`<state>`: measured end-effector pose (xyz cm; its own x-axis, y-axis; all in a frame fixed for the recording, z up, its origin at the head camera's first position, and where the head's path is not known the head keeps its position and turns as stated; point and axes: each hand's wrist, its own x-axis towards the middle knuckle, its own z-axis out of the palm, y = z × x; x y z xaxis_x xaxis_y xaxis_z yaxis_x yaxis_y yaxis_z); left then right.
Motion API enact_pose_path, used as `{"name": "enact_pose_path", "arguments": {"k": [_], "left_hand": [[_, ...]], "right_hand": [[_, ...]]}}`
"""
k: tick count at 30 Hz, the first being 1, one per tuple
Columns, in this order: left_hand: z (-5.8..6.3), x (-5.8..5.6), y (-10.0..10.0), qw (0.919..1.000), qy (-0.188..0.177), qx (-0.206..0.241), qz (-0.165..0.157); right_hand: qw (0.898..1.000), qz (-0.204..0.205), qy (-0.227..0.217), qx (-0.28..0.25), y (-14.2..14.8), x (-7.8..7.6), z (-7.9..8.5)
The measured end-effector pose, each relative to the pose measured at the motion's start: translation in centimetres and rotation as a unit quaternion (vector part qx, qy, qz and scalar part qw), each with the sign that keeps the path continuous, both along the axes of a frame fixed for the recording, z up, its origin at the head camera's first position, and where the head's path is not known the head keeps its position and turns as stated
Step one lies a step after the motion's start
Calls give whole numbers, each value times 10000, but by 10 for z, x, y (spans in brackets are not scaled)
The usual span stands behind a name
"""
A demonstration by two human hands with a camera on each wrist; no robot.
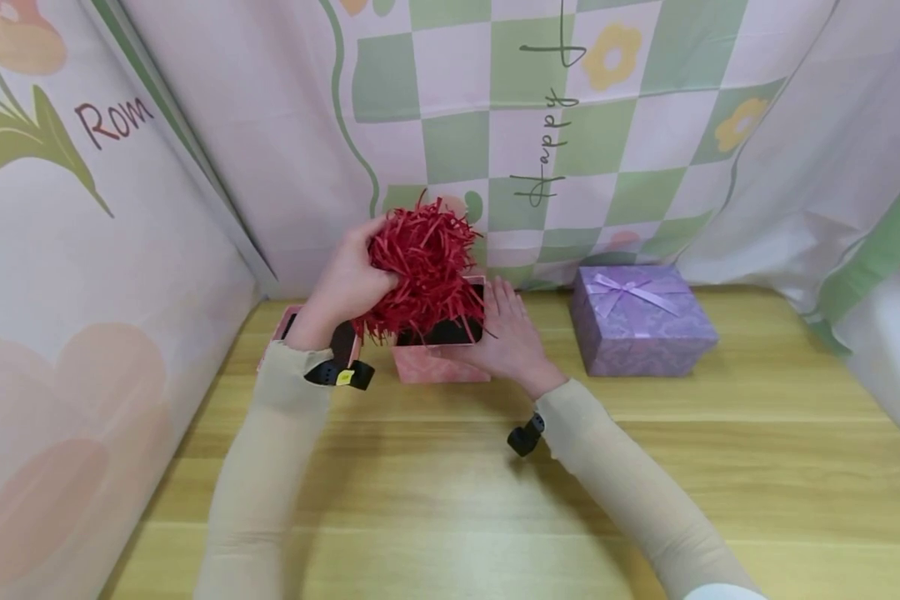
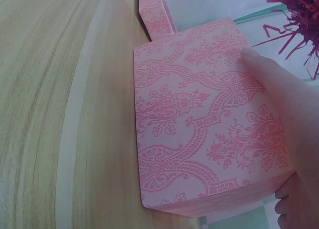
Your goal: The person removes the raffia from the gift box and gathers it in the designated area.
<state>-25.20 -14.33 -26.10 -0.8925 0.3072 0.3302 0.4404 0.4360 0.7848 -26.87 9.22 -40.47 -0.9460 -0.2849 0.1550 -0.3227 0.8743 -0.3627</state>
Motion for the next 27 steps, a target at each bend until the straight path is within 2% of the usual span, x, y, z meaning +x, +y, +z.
{"name": "enact_pose_path", "arguments": {"k": [6,13,20,27], "left_hand": [[2,9,-10,9997,182,-118,127],[-2,20,-29,9983,466,-241,245],[-15,39,-56,9963,613,-319,513],[-36,64,-84,9958,331,-373,762]], "right_hand": [[10000,-57,42,61,-1,2,2],[9995,-132,81,283,-3,3,3],[9998,-156,14,129,-4,2,2],[9998,-147,47,106,-3,2,0]]}}
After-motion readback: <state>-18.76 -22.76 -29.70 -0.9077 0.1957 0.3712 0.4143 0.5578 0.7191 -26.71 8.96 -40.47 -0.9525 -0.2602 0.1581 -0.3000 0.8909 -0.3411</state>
